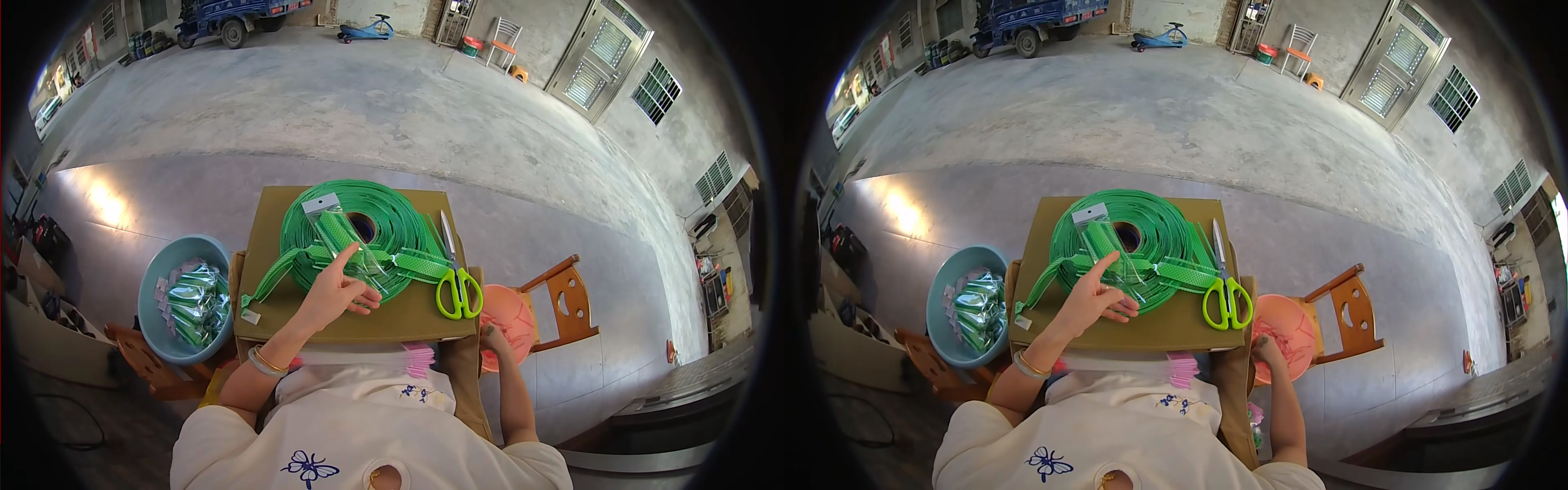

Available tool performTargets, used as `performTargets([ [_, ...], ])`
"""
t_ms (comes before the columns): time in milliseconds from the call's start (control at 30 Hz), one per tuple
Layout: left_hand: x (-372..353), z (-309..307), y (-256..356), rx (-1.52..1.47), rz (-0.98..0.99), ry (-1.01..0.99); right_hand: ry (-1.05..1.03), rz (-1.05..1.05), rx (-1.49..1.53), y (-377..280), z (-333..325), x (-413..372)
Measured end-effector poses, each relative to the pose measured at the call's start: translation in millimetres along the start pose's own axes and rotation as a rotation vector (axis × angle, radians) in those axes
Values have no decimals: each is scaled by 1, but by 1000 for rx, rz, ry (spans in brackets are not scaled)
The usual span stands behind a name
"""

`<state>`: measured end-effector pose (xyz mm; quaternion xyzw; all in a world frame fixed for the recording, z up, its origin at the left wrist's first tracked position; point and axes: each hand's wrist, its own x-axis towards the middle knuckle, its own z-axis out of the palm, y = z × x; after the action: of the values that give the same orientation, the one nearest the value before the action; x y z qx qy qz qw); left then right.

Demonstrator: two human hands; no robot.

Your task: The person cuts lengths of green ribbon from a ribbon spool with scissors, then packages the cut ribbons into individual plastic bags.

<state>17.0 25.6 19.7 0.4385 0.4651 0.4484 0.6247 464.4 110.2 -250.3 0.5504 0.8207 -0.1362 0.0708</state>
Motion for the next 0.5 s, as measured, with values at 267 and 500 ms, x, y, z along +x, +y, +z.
performTargets([
  [267,1,-1,-1,-7,6,-21,269,506,1033,-30,-140,-44],
  [500,1,1,0,-2,-9,-20,344,103,1982,19,-145,-56],
])
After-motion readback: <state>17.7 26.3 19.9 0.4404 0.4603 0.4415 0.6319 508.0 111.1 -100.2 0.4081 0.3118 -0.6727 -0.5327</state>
